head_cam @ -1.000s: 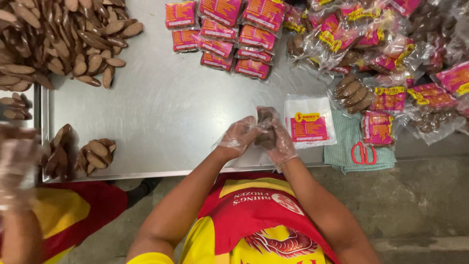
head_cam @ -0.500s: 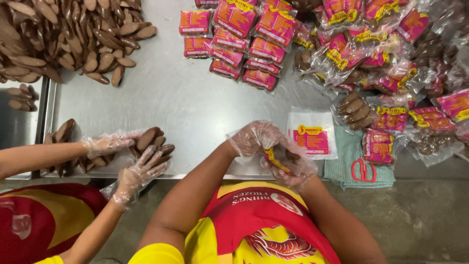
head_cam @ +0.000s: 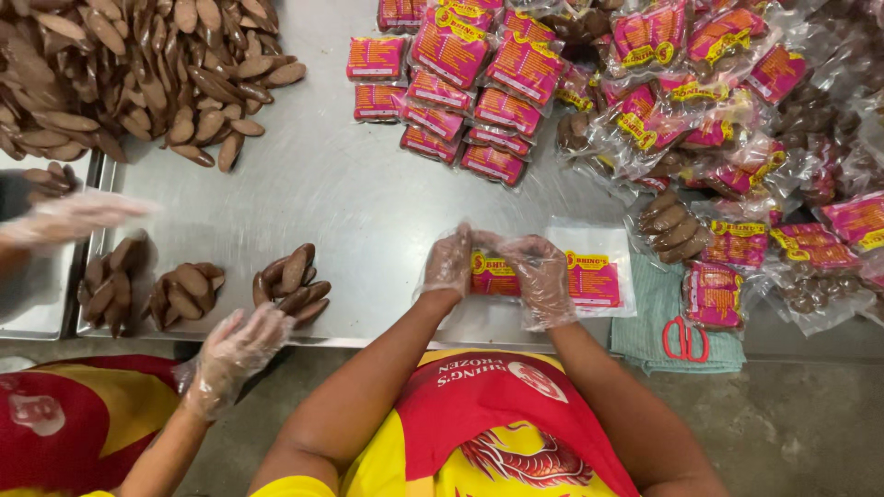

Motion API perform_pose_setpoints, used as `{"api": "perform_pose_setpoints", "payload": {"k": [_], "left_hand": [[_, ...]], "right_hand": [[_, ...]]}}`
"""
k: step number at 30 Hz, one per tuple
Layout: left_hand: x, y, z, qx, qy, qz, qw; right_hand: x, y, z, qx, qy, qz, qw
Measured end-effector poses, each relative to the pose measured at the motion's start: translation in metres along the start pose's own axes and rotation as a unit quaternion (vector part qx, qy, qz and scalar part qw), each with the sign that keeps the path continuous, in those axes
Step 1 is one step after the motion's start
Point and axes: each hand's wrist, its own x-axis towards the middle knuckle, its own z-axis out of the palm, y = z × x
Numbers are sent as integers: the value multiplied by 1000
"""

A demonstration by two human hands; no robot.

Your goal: The person places brown, elongated food items into small plastic bags on a metal table. They pick up the items from a pile, insert them into the bags, and then move the filled bags to a stack of completed packages. The person wears gloves and a red apron during the process.

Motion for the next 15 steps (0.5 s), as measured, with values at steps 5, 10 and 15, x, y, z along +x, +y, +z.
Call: {"api": "perform_pose_setpoints", "payload": {"k": [5, 10, 15], "left_hand": [[-10, 13, -34, 302, -11, 314, 900], [-16, -12, -69, 35, -147, 89, 984], [-36, -68, -85, 5, -48, -65, 997]], "right_hand": [[2, 14, 5, 63, -3, -121, 991], [-2, 39, 3, 15, -127, -62, 990], [-15, 59, 4, -290, -165, -327, 884]]}}
